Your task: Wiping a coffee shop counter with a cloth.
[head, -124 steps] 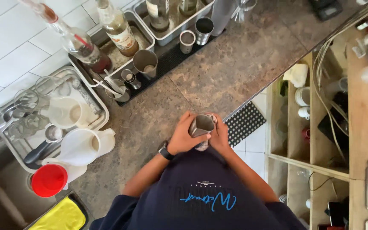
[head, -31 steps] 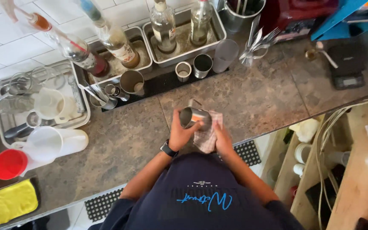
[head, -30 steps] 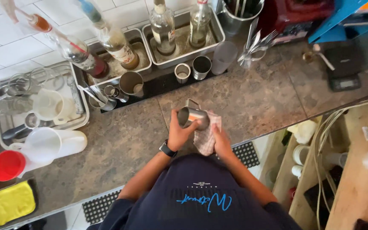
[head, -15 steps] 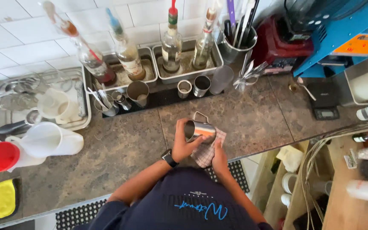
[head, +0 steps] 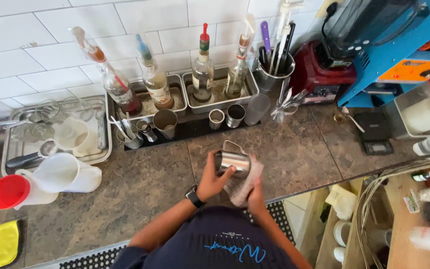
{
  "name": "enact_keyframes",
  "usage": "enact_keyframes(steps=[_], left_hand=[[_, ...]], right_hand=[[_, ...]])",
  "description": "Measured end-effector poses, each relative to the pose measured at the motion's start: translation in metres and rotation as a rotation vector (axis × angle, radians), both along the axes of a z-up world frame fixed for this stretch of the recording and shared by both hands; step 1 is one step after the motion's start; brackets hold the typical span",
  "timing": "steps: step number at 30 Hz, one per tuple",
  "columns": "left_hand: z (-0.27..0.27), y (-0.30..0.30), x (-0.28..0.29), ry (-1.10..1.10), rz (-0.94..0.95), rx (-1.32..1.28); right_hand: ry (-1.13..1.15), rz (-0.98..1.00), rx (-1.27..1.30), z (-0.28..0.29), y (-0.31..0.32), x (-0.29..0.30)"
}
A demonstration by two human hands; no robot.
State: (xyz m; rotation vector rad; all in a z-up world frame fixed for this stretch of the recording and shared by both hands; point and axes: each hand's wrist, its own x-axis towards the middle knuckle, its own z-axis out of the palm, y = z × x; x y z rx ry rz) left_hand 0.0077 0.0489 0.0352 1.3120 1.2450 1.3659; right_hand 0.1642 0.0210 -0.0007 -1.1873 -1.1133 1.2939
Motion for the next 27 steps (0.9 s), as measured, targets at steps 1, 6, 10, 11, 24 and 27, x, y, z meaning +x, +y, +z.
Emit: enact_keyframes(steps=[1, 6, 10, 11, 24, 27], left_hand=[[-0.006, 0.0, 0.001, -0.001, 0.005, 0.009], [-0.017, -0.016, 0.005, 0.075, -0.013, 0.055], [-0.01, -0.021, 0.005, 0.08, -0.039, 0.095], [-0.013, -0.021, 0.004, 0.061, -0.054, 0.112], [-0.036, -0.005, -0.01, -0.121, -0.163, -0.154], [-0.022, -0.009, -0.013, 0.101, -0.175, 0.029]], right_hand=[[-0.001, 0.005, 0.009, 0.0, 0.007, -0.001], [-0.32, 0.032, 0.496, -0.003, 0.02, -0.001], [-0.08, -0.029, 0.303, -0.013, 0.025, 0.001], [0.264, -0.108, -0.065, -0.035, 0.032, 0.006], [-0.112, 0.128, 0.499, 0.003, 0.034, -0.012], [0.17, 0.017, 0.011, -0.048, 0.035, 0.004]])
